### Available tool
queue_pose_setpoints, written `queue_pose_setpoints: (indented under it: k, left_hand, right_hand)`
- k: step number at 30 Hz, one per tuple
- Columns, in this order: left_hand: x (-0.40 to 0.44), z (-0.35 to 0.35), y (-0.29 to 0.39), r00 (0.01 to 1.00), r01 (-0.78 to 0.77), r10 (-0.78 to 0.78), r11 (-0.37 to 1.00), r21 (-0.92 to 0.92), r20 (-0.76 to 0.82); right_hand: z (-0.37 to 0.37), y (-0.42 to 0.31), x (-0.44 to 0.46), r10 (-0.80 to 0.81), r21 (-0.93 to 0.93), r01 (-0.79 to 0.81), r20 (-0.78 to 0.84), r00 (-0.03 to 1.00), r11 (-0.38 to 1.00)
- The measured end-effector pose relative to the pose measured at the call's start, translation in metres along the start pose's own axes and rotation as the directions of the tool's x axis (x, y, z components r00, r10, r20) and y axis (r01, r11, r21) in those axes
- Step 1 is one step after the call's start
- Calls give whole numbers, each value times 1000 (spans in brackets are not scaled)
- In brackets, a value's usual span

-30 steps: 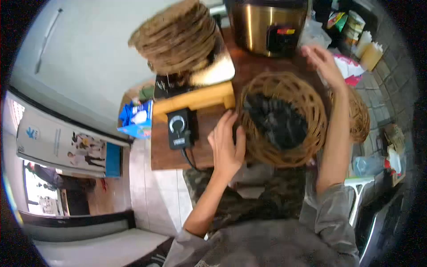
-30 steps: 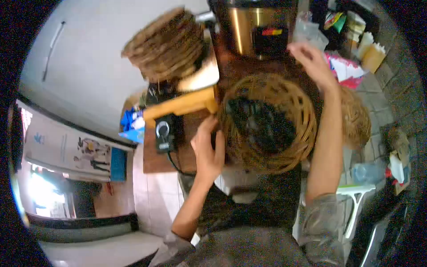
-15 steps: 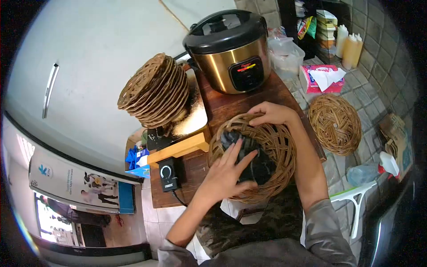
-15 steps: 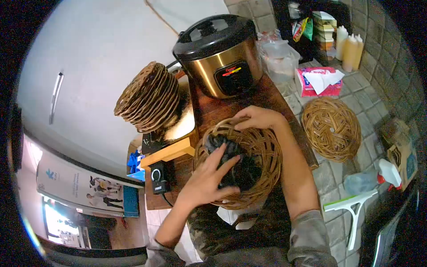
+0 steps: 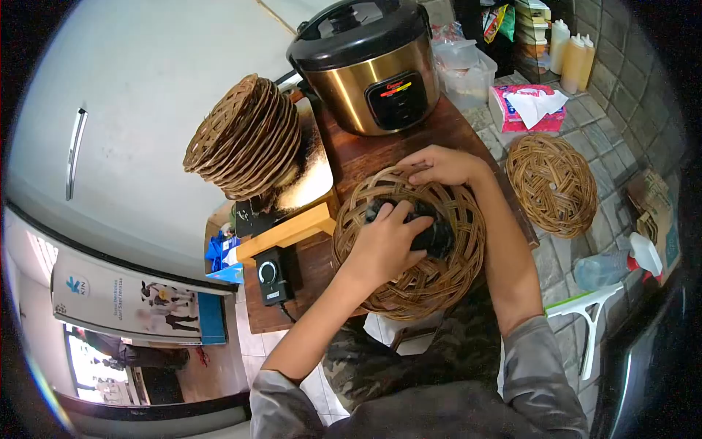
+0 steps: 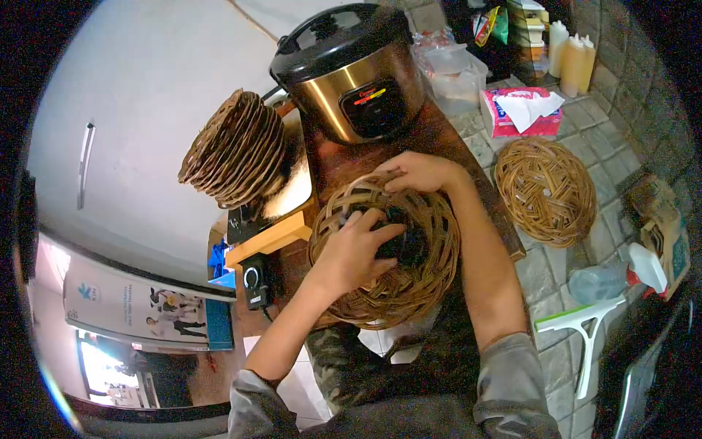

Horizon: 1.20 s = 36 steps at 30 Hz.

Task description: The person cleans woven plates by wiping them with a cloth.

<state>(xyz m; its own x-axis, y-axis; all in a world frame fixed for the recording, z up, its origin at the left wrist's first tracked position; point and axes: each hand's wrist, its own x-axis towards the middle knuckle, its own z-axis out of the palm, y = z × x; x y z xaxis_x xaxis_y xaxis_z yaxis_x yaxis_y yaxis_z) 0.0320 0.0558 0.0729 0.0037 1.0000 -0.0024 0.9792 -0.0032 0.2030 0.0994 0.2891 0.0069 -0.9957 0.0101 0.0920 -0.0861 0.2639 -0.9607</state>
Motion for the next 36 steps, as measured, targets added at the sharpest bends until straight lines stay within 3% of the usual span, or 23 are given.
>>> queue_pose_setpoints:
  k: [3, 5, 9, 11, 13, 16, 17, 19, 20, 23, 25, 28, 32, 36]
  left_hand:
    - [-10, -9, 4, 999, -15, 15, 1000, 9, 45]
    - [-16, -20, 6, 981, 41, -27, 997, -67, 192]
    - [-22, -40, -6, 950, 62, -27, 993, -105, 310]
    - [-22, -58, -13, 834, 49, 59, 982, -181, 548]
    - [-19, -63, -21, 853, -11, 138, 969, -248, 504]
    - [-10, -51, -28, 997, 5, 8, 985, -172, 75]
    - [-5, -39, -30, 998, 8, 4, 984, -177, 67]
    - [8, -16, -31, 978, -141, 146, 989, 46, -151]
    - [12, -4, -27, 977, -134, 139, 990, 40, -163]
    - [17, 12, -19, 993, -99, 106, 989, 114, -57]
    - [19, 6, -15, 988, -79, 70, 995, 59, 135]
    - [13, 6, -17, 977, -70, 69, 998, 0, 202]
    - [-1, -12, -8, 960, 0, 17, 998, -59, 280]
    - [-12, -41, -13, 883, 38, -18, 999, -34, 469]
  right_hand:
    - [-1, -3, -1, 14, -91, -15, -11, 1000, 996]
    - [1, -3, -2, -2, -27, 2, -6, 1000, 1000]
    - [2, 3, -2, 18, -9, -19, -61, 998, 1000]
    - [1, 2, -2, 40, 2, -40, -71, 997, 999]
    - [0, 0, -4, 24, -143, -36, -81, 996, 989]
    - [-2, 9, -2, 34, -60, -38, -67, 997, 997]
    - [0, 12, -2, 37, -67, -41, -60, 997, 997]
    - [0, 14, -2, -78, -60, 71, -123, 989, 996]
    - [2, 9, -3, -73, -68, 66, -112, 991, 995]
    - [3, -3, -4, 32, -94, -44, -120, 992, 995]
    - [3, 1, -5, 14, -143, -35, -147, 989, 989]
    - [2, 0, -5, 59, 5, -59, -79, 995, 998]
    - [5, -9, -10, 48, -71, -54, -93, 995, 996]
    - [6, -16, -13, 93, -72, -101, -105, 990, 992]
